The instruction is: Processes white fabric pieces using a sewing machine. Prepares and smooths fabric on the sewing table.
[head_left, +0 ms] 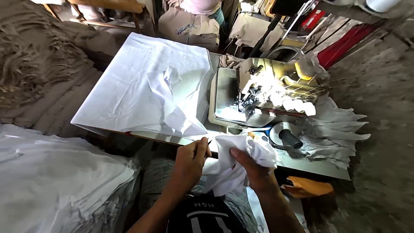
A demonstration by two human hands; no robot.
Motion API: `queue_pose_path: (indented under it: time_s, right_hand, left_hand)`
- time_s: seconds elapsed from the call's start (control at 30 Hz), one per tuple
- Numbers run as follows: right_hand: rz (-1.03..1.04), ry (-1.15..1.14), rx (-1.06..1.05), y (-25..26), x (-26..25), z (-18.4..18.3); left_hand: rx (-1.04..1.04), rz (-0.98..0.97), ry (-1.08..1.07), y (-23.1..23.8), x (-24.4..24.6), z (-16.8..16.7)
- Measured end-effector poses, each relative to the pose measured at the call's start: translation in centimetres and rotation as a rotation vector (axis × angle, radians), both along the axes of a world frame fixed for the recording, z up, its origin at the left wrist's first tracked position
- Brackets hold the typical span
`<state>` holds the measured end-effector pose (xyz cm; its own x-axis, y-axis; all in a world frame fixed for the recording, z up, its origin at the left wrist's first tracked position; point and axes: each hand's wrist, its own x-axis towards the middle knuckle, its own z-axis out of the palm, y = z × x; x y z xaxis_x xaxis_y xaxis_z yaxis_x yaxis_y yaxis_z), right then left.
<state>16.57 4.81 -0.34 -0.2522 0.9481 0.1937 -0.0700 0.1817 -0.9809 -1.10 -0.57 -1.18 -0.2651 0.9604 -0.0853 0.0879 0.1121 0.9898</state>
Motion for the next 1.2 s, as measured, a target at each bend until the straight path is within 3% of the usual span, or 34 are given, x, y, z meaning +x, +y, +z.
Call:
queue_pose_path:
  time_s: [0.17, 0.37, 0.47, 0.57, 0.7, 0.77, 1.0, 1.2]
  right_hand:
    - [0.013, -0.048, 0.141, 0.7, 0.2, -2.0]
    - [0.068, -0.125, 0.478, 2.8, -6.2, -4.6]
    - [0.151, -0.1, 0.378, 2.8, -5.8, -3.4]
    - [0.124, -0.121, 0.189, 2.4, -2.7, -2.5]
    - [0.126, -0.126, 0.025, 2.4, 0.1, -1.8]
    - [0.136, -0.093, 0.016, 2.3, 0.3, -1.3]
    - [0.138, -0.126, 0.146, 1.6, 0.9, -0.6]
    - [0.157, -0.07, 0.07, 1.5, -0.1, -2.4]
  left_hand:
    - [0.167, 0.067, 0.033, 0.5, 0.2, 1.1]
    - [0.329, 0.099, 0.148, -0.9, 0.4, 2.0]
    - [0.41, 0.224, 0.199, -1.5, -1.4, 1.6]
    - [0.266, 0.327, 0.201, -2.3, -4.2, 0.4]
    - [-0.023, 0.087, 0.082, -2.2, -4.2, -1.3]
    - [-0.068, -0.023, 0.025, -1.4, -2.5, -1.5]
    - [0.062, -0.052, -0.03, 1.4, 0.6, -0.2]
    - [0.142, 0.033, 0.069, 0.5, 0.5, 1.1]
